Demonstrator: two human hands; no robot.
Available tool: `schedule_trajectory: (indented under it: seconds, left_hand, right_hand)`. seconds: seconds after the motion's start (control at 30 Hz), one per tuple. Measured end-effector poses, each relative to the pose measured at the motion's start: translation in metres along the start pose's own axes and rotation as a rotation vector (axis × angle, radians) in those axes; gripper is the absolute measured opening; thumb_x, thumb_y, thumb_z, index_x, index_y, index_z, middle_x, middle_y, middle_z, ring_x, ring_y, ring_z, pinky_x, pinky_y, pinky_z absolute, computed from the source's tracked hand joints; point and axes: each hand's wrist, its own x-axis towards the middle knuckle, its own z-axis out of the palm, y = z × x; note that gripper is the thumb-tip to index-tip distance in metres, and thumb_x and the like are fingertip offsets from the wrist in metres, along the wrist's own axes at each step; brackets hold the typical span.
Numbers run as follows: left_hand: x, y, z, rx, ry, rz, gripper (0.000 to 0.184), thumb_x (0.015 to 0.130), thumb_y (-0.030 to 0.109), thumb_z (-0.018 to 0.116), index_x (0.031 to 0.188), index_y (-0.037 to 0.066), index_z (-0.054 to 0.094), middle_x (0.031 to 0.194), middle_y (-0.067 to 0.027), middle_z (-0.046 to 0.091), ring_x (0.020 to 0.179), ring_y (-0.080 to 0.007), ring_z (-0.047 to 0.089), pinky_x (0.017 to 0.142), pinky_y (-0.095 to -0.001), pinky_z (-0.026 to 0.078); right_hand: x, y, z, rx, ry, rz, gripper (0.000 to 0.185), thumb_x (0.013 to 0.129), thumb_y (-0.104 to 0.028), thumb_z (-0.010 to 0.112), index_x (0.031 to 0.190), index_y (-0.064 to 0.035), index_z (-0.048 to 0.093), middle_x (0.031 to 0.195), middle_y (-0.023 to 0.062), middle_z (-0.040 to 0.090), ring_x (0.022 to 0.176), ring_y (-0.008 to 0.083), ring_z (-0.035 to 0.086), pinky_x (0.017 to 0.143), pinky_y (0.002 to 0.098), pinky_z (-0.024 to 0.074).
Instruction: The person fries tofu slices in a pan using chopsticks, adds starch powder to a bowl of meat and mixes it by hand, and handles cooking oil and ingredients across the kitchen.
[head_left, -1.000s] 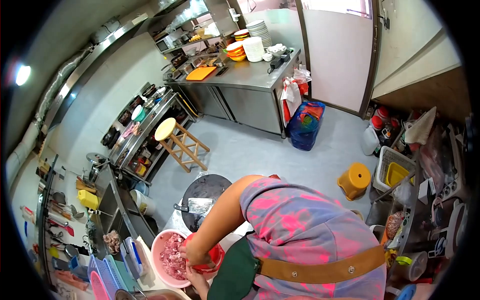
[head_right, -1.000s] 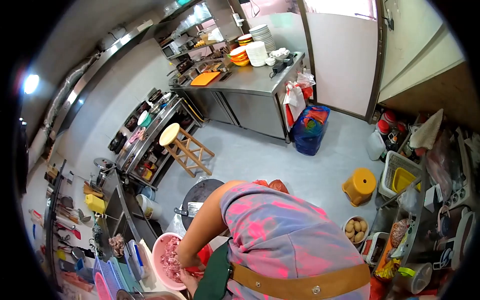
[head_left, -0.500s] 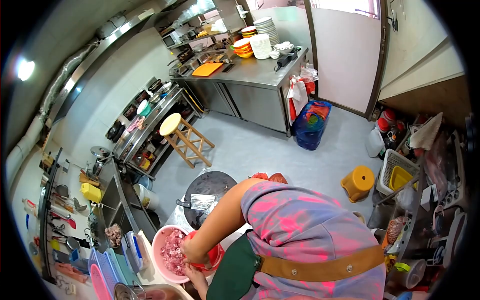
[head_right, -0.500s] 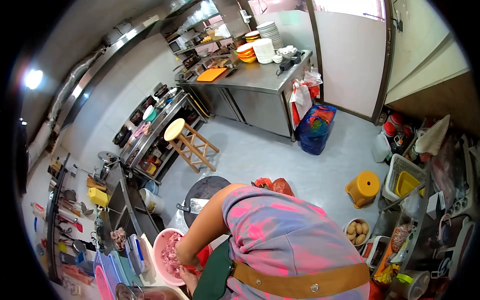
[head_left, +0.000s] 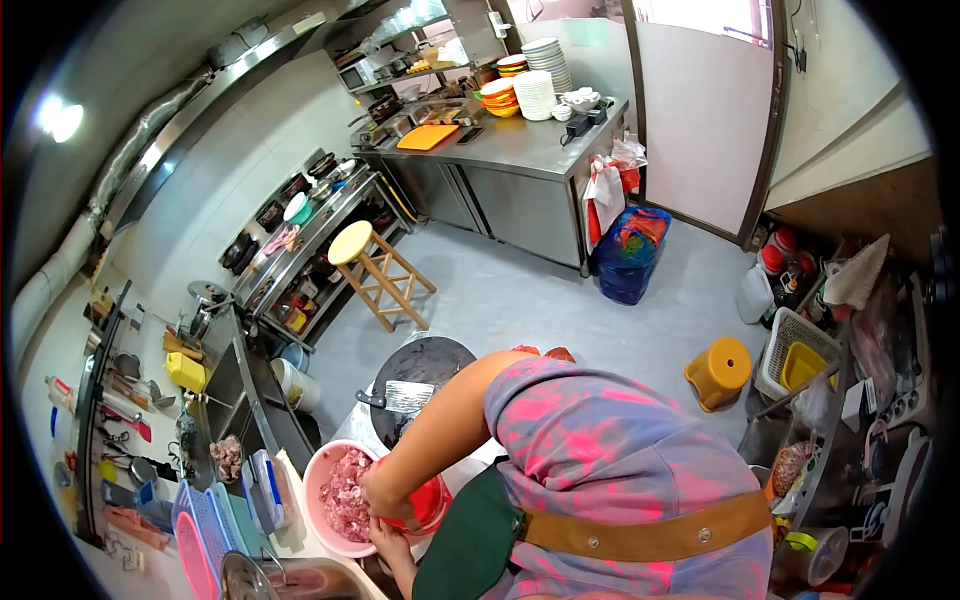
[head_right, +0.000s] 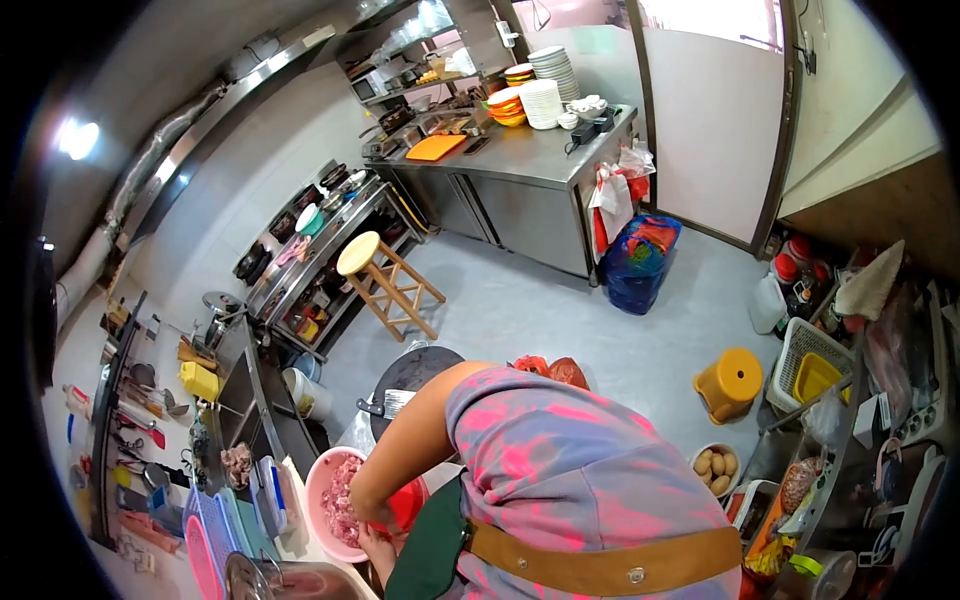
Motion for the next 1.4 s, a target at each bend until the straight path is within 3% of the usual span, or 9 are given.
schedule_trajectory:
  seconds: [0.13,0.23,0.47,0.6,0.73,0.9,1.03,1.2,1.4]
  left_hand:
    - [-0.009,0.008,0.009,-0.121,-0.031,0.124,0.044,0.09,0.025,0.049,0.122,-0.004,0.044,0.111,-0.0121,0.053,0.099,-0.02,0.053,0.086,-0.0293,0.042]
    - [-0.013,0.038,0.019,-0.147,-0.018,0.183,0.042,0.089,0.02,0.047,0.124,-0.004,0.043,0.113,-0.0127,0.052,0.102,-0.0207,0.052,0.088,-0.0303,0.041]
    - [-0.003,0.1,0.038,-0.322,0.082,0.185,0.037,0.091,0.011,0.041,0.126,-0.003,0.041,0.118,-0.0147,0.051,0.11,-0.0234,0.048,0.093,-0.0327,0.038]
    - [-0.011,0.137,0.04,-0.426,-0.016,-0.057,0.033,0.092,0.01,0.039,0.122,-0.002,0.045,0.112,-0.0113,0.054,0.096,-0.0198,0.055,0.081,-0.0282,0.047]
    - [-0.011,0.142,0.042,0.031,0.094,0.184,0.025,0.092,0.017,0.044,0.107,0.0,0.053,0.099,-0.0079,0.057,0.085,-0.0135,0.056,0.067,-0.022,0.047]
    - [0.008,0.08,0.033,0.07,0.125,0.205,0.051,0.086,0.018,0.055,0.128,-0.004,0.037,0.12,-0.0172,0.048,0.108,-0.026,0.048,0.093,-0.0351,0.038]
    - [-0.021,0.123,0.042,0.025,0.146,-0.3,0.043,0.087,0.02,0.056,0.121,-0.001,0.042,0.105,-0.011,0.054,0.091,-0.0177,0.055,0.08,-0.0318,0.047]
    - [-0.052,0.125,0.047,-0.423,0.112,-0.561,0.025,0.082,0.015,0.059,0.102,0.003,0.05,0.089,-0.0035,0.056,0.072,-0.0088,0.055,0.061,-0.0219,0.046]
    - [-0.072,0.129,0.056,-0.572,0.082,-0.655,0.019,0.077,0.005,0.061,0.091,0.006,0.048,0.085,-0.0033,0.057,0.077,-0.0134,0.058,0.068,-0.0301,0.052]
  right_hand:
    - [-0.031,0.011,0.021,-0.331,0.336,-0.715,0.075,0.053,-0.028,0.073,0.122,-0.0121,0.049,0.132,0.0108,0.038,0.123,0.0325,0.031,0.09,0.0527,0.0387]
    - [-0.038,-0.007,0.01,-0.236,0.0,-0.588,0.074,0.054,-0.027,0.073,0.122,-0.0131,0.048,0.137,0.0107,0.031,0.127,0.0315,0.025,0.087,0.0514,0.0411]
    - [-0.062,0.007,0.047,-0.219,0.748,-0.257,0.082,0.059,-0.047,0.073,0.128,-0.0178,0.04,0.127,0.0166,0.04,0.113,0.0393,0.044,0.085,0.0447,0.0448]
    - [-0.061,0.022,0.041,-0.085,0.536,-0.364,0.058,0.073,-0.03,0.063,0.125,-0.0181,0.041,0.114,0.009,0.049,0.106,0.0348,0.05,0.072,0.0447,0.0486]
    - [-0.07,0.041,0.06,-0.007,0.822,-0.514,0.038,0.078,-0.017,0.052,0.116,-0.0152,0.046,0.101,0.0071,0.055,0.093,0.0274,0.056,0.068,0.0404,0.0488]
    - [-0.072,0.091,0.062,0.633,0.95,-0.008,0.031,0.082,-0.017,0.05,0.112,-0.012,0.052,0.1,0.0106,0.059,0.087,0.0282,0.058,0.075,0.0353,0.0475]
    - [-0.096,0.143,0.084,0.805,1.419,0.408,0.036,0.073,0.0,0.052,0.109,-0.0068,0.05,0.095,0.0178,0.062,0.084,0.0289,0.062,0.072,0.0357,0.0492]
    - [-0.068,0.18,0.214,1.164,1.327,0.816,0.038,0.07,0.002,0.05,0.108,-0.0021,0.049,0.092,0.0157,0.061,0.081,0.025,0.061,0.07,0.0327,0.0492]
    - [0.001,0.17,0.295,1.791,1.224,0.915,0.038,0.072,0.002,0.05,0.11,-0.0004,0.045,0.092,0.0111,0.058,0.079,0.0154,0.057,0.065,0.0268,0.0479]
